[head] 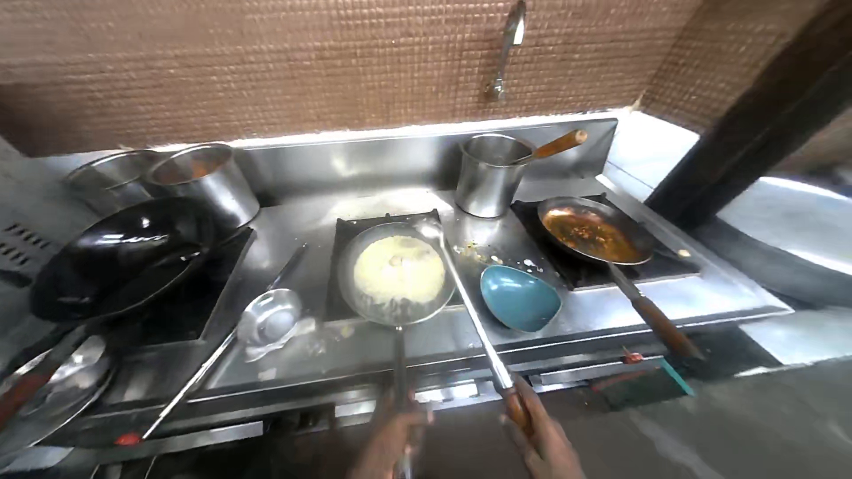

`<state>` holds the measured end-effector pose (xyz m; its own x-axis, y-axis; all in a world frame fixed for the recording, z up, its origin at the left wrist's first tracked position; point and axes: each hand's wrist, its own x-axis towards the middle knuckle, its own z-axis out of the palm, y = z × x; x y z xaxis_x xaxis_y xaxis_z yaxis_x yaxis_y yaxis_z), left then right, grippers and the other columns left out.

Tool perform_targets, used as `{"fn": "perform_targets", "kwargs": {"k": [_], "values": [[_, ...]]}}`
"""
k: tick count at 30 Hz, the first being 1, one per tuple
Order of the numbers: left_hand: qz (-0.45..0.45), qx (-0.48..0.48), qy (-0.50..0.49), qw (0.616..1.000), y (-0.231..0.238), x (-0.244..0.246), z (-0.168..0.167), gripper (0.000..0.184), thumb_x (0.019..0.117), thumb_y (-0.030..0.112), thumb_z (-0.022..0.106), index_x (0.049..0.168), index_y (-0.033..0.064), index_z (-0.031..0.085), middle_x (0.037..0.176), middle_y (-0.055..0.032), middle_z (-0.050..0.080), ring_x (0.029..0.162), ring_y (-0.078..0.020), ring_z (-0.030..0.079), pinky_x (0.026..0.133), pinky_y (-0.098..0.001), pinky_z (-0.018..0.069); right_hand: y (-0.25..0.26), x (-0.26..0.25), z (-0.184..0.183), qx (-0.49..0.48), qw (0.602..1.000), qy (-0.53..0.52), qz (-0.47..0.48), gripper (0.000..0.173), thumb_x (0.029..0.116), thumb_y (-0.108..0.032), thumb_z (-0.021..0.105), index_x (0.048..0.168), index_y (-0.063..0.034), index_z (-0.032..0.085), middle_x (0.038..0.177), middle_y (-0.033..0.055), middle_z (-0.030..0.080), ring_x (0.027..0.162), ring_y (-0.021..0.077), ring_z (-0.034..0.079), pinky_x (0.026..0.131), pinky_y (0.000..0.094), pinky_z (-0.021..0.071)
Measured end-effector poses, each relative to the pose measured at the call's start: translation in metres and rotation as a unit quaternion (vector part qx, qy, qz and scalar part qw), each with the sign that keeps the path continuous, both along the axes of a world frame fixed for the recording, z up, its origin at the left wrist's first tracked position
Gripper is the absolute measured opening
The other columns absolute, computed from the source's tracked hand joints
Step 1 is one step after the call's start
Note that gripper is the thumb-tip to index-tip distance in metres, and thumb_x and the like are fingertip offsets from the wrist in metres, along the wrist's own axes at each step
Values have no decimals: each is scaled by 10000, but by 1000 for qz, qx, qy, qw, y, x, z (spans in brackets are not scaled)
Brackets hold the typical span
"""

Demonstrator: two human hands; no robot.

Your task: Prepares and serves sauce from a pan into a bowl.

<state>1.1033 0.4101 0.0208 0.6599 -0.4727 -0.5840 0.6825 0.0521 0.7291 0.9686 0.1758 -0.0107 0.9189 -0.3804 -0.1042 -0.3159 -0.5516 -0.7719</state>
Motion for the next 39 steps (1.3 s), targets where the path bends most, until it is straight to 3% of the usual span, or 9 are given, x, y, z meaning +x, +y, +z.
{"fn": "perform_targets", "kwargs": {"k": [4,8,13,18,22,28,31,35,39], "values": [[-54,1,-49,997,27,-38,-14,351,832,-112,634,1084,43,444,650,-2,510,447,-58,438,402,-203,390,10,-23,13,-155,987,37,-10,762,971,-222,627,1644,-206,269,1150,162,723,859,365,730,749,607,588],[-107,-24,-95,989,36,-69,-14,350,813,-119,638,1058,53,456,641,26,523,452,-49,455,402,-206,402,22,-82,12,-275,958,31,-79,654,988,-220,562,1611,-242,366,1060,152,723,645,345,700,545,572,572],[-193,-37,-130,972,26,-117,-1,362,795,-112,634,1065,59,464,678,16,560,469,-60,490,402,-218,424,52,-248,-7,-254,952,66,-155,612,1024,-222,525,1610,-163,358,1126,232,690,766,403,713,613,597,575],[-324,-59,-137,934,15,-198,31,342,812,-124,609,1054,69,463,650,39,541,452,-46,474,390,-204,416,76,-374,31,-217,946,26,-239,668,994,-223,598,1615,-199,353,1144,206,704,806,388,722,661,612,582],[-443,-88,-113,885,-5,-264,54,314,811,-112,589,1019,89,467,591,42,505,411,-37,433,364,-190,371,95,-447,39,-387,859,41,-333,640,966,-225,537,1579,-355,408,959,102,682,520,265,621,428,489,519],[-592,-100,-43,798,-71,-352,72,259,830,-46,561,1020,97,459,607,24,510,400,-18,418,353,-159,360,176,-622,53,-455,745,170,-456,692,926,-113,555,1552,-384,445,925,123,671,528,307,626,401,496,496],[-647,-82,-41,756,-116,-405,80,232,853,-52,548,1016,90,463,620,19,504,401,-14,399,352,-151,344,192,-681,69,-346,769,176,-508,678,947,-201,566,1586,-352,400,1007,131,698,661,334,683,528,558,551],[-712,-95,-50,694,-183,-488,82,212,858,-63,540,991,82,459,585,16,496,391,-17,404,348,-153,343,188,-725,86,-179,773,101,-600,647,1011,-327,558,1618,-283,340,1254,114,696,1048,317,696,922,576,544],[-754,-123,-41,643,-244,-578,78,213,865,-97,517,984,67,454,587,2,498,388,-22,412,341,-153,346,166,-760,102,-104,716,92,-684,670,1022,-335,581,1629,-308,299,1247,93,692,1036,277,692,935,545,541]]}}
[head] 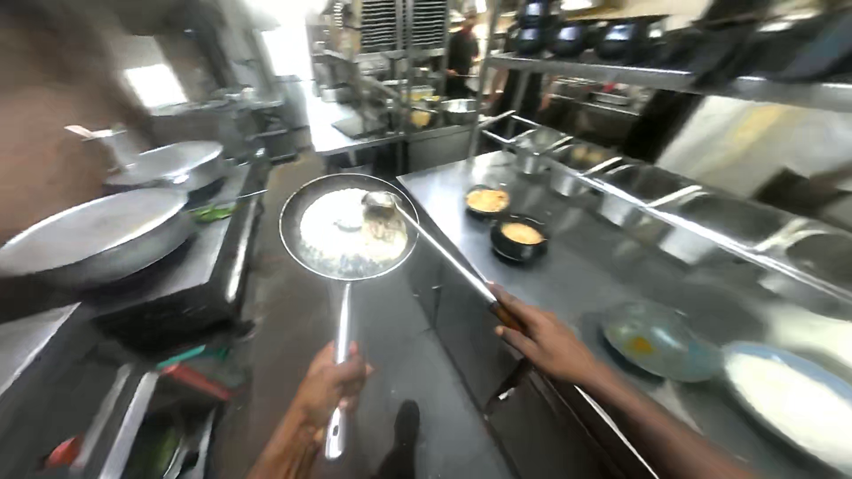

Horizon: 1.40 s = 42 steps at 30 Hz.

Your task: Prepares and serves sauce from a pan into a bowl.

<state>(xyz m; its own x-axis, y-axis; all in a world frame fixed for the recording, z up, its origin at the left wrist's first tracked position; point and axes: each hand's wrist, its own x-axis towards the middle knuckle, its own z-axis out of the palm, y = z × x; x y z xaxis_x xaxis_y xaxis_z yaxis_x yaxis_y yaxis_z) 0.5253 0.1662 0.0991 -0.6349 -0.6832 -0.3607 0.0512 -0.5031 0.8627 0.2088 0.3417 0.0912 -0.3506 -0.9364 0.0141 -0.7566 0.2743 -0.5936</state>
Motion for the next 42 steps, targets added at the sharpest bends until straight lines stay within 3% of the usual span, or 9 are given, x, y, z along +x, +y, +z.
{"fn": "perform_targets", "kwargs": {"k": [9,17,23,26,30,33,36,39,42], "values": [[-201,-34,16,979,-115,-200,-15,275,833,-98,583,1005,59,438,611,8,476,402,-48,412,352,-183,369,0,-72,-9,33,970,91,-223,652,1033,-309,536,1634,-318,284,1214,109,696,1019,308,694,906,560,549],[-293,-41,-8,955,-126,-291,-55,350,793,-101,628,1031,68,435,645,4,485,420,-72,423,358,-210,380,43,-82,-44,12,946,63,-316,676,977,-314,552,1616,-245,344,1206,90,704,927,280,708,812,544,583],[-290,-62,-36,954,-101,-324,-78,345,821,-103,639,1047,54,431,647,-5,474,434,-88,437,376,-225,402,70,-85,-49,38,935,-75,-346,735,962,-310,611,1626,-333,298,1207,105,693,777,242,695,692,496,592],[-288,-68,-45,954,-95,-330,-84,350,818,-106,644,1040,57,428,649,-6,468,430,-86,428,372,-225,394,84,-94,-57,23,940,-22,-339,699,952,-306,597,1608,-317,356,1253,76,699,942,242,714,825,516,586],[-283,-75,-57,955,-84,-333,-85,344,823,-101,649,1045,53,435,664,-14,473,442,-92,434,382,-232,399,83,-104,-54,46,940,-24,-339,703,955,-278,590,1613,-316,346,1238,98,697,949,271,706,840,534,572],[-275,-90,-67,955,-78,-334,-87,344,821,-103,652,1039,53,436,656,-18,472,442,-103,440,388,-243,404,84,-100,-47,49,926,-138,-348,741,953,-295,615,1622,-348,303,1192,96,673,689,210,655,610,449,575],[-269,-108,-71,954,-73,-338,-94,333,826,-92,654,1039,49,439,650,-27,475,442,-117,451,395,-259,420,85,-91,-39,-27,876,-336,-346,805,933,-223,664,1629,-341,278,1073,92,639,464,166,524,406,341,509],[-269,-133,-83,950,-70,-342,-97,336,830,-69,663,1057,46,443,662,-35,486,454,-126,464,407,-273,429,84,-86,-35,-78,830,-438,-336,840,913,-180,670,1629,-352,265,945,81,612,419,141,472,363,304,469],[-275,-158,-97,944,-69,-346,-99,361,827,-43,679,1095,40,452,697,-50,508,482,-144,484,428,-295,445,89,-89,-40,-43,875,-351,-331,810,936,-222,662,1632,-347,265,1065,87,640,460,165,520,396,342,503]]}}
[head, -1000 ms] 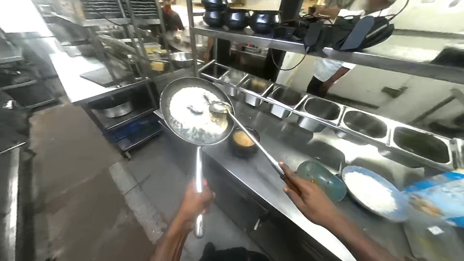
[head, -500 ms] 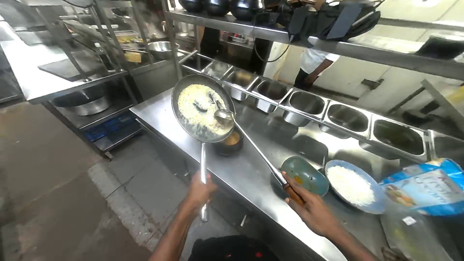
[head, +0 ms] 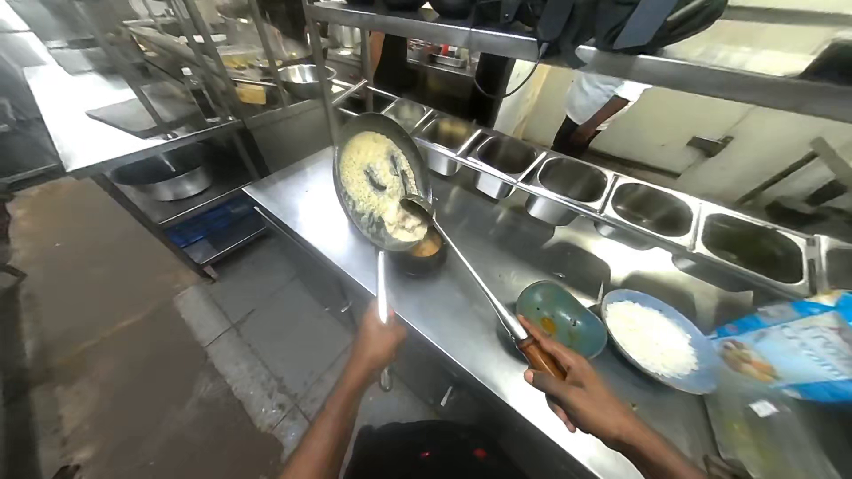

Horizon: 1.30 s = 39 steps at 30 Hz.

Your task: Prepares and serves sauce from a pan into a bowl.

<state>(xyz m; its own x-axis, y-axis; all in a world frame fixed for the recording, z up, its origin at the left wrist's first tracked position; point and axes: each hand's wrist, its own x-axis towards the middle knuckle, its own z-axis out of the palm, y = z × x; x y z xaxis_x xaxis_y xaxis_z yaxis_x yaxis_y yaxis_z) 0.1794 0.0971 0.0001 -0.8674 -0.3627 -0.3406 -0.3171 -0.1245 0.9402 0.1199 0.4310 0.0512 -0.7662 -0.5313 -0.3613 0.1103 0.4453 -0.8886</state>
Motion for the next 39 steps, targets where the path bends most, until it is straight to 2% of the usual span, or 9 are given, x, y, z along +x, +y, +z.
{"fn": "perform_targets", "kwargs": {"k": [3,5,7,18,28,31,34,37,39], "values": [[-3,-26,-16,1000,1,-3,-3,365,838,-31,689,1116,38,462,714,-61,524,495,-157,503,442,-311,462,10,-4,-3,143,976,156,46,760,953,-289,622,1627,-369,279,1221,79,671,658,202,648,580,443,576],[-4,-41,-21,999,2,-3,-5,376,838,-16,695,1131,35,466,727,-67,533,503,-165,512,452,-325,472,14,-2,-1,203,947,241,66,740,955,-279,594,1626,-354,292,1230,88,693,859,261,705,762,532,583],[-2,-49,-16,999,4,-3,-9,374,824,-2,696,1119,44,471,725,-69,539,499,-168,518,449,-330,473,19,0,2,236,922,296,75,738,945,-275,577,1627,-336,302,1196,105,713,920,316,715,807,582,573],[-23,-157,-30,987,8,-10,-11,387,802,64,704,1138,70,513,753,-43,556,555,-162,541,501,-351,488,30,4,22,291,874,380,80,728,914,-206,556,1605,-334,364,1152,109,730,914,366,722,745,620,565],[-34,-247,-37,968,6,-12,-4,392,804,87,701,1159,46,541,784,-34,575,662,-164,577,636,-366,526,34,19,26,356,788,498,73,702,919,-166,552,1574,-379,417,940,135,699,602,351,665,475,555,519],[-34,-254,-38,966,5,-11,-2,377,802,92,691,1145,60,538,777,-23,569,656,-158,571,628,-361,518,37,22,32,394,764,507,68,711,937,-158,546,1579,-420,386,963,148,687,581,348,651,466,539,511],[-28,-255,-42,966,5,-12,0,380,801,89,696,1146,68,538,774,-19,571,650,-155,570,625,-358,518,45,21,45,387,791,469,71,723,935,-156,566,1587,-403,377,1020,171,696,671,387,686,524,589,532],[-19,-226,-23,974,3,-13,0,391,794,65,699,1144,65,526,764,-20,558,619,-149,554,585,-344,506,52,15,52,258,921,284,64,769,929,-165,638,1617,-333,336,1247,175,689,911,379,710,754,614,565],[-9,-183,5,983,1,-13,-2,397,771,39,700,1124,58,519,745,-24,547,571,-144,536,514,-333,486,44,13,45,91,987,129,19,809,915,-169,677,1626,-296,312,1255,103,641,703,220,637,569,424,561]]}}
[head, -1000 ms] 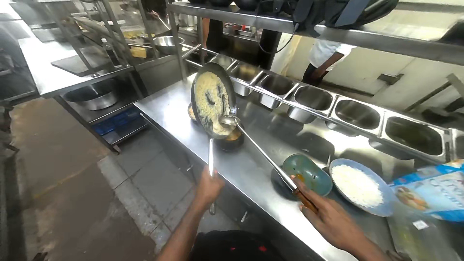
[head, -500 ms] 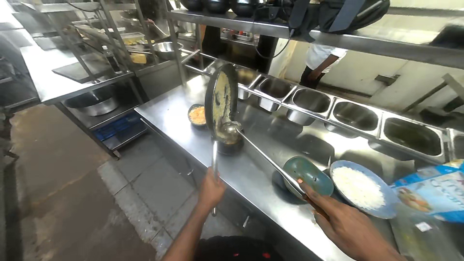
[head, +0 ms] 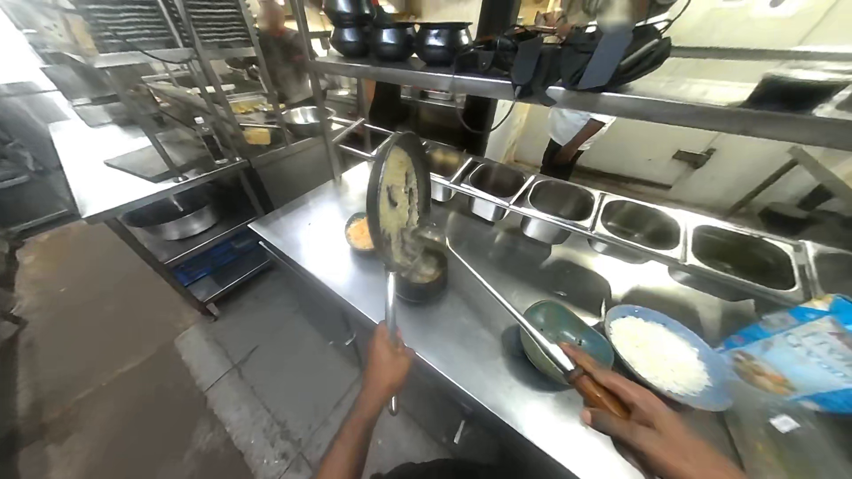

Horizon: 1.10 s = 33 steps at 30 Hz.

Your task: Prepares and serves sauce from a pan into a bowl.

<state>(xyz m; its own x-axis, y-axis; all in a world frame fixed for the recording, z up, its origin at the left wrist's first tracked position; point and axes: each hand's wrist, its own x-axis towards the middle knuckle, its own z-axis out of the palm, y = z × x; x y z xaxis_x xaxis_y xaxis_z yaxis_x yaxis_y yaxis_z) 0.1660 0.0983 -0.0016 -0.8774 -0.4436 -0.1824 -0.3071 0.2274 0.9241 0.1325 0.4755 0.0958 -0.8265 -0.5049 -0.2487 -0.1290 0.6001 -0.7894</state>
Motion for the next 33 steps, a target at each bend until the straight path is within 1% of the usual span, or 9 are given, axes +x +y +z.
{"fn": "perform_targets", "kwargs": {"k": [2,5,9,12,22,25,27,31,33], "values": [[1,59,20,998,0,-1,0,394,759,13,689,1104,57,503,725,-27,527,525,-145,511,452,-320,459,-24,1,-5,-177,971,-153,-52,852,889,-138,669,1628,-315,282,1069,66,614,490,140,507,395,317,480],[0,122,33,992,3,1,8,362,776,-15,682,1080,51,498,701,-40,520,492,-154,498,421,-316,448,-70,-4,-10,-361,885,-287,-69,813,898,-135,602,1600,-332,242,805,21,526,413,78,424,342,243,413],[-7,193,61,979,9,7,13,343,782,-37,660,1049,50,462,656,-30,501,449,-136,477,392,-287,433,-130,-14,-7,-501,785,-357,-72,638,967,-82,475,1542,-263,265,748,2,502,411,45,433,340,192,407],[-20,222,65,973,11,13,13,345,791,-52,643,1053,53,444,644,-31,501,443,-132,473,385,-276,424,-158,-17,5,-520,765,-373,-70,579,1009,-80,438,1538,-253,279,760,16,502,417,52,435,345,195,410],[-32,146,-10,989,-3,18,27,388,794,-28,679,1110,52,469,674,-42,514,465,-150,492,408,-302,442,-140,-5,6,-253,948,-185,52,902,930,-191,625,1653,-361,112,949,78,566,446,159,490,386,347,500],[-31,128,-11,991,-7,18,33,369,791,-21,676,1086,57,469,664,-37,512,459,-147,492,407,-300,441,-109,-10,-7,-67,992,19,101,833,975,-249,594,1661,-339,130,1160,122,653,652,230,642,590,451,584],[-32,137,-10,990,-9,18,38,371,794,-32,680,1083,55,464,666,-37,513,453,-140,486,399,-290,434,-87,-12,-20,46,973,190,127,782,983,-211,553,1662,-290,174,1253,142,680,933,311,713,820,556,584],[-40,182,-2,983,-13,21,43,372,802,-71,670,1074,59,451,652,-26,499,437,-120,461,385,-266,414,-36,-13,-53,182,901,380,104,729,963,-173,563,1623,-353,311,1089,181,689,687,375,694,560,576,563],[-43,203,3,978,-13,26,43,366,807,-79,656,1069,61,442,652,-23,498,434,-110,453,382,-252,409,-14,-15,-55,202,891,395,96,725,947,-166,592,1607,-349,355,1081,197,695,666,391,687,538,580,551]]}}
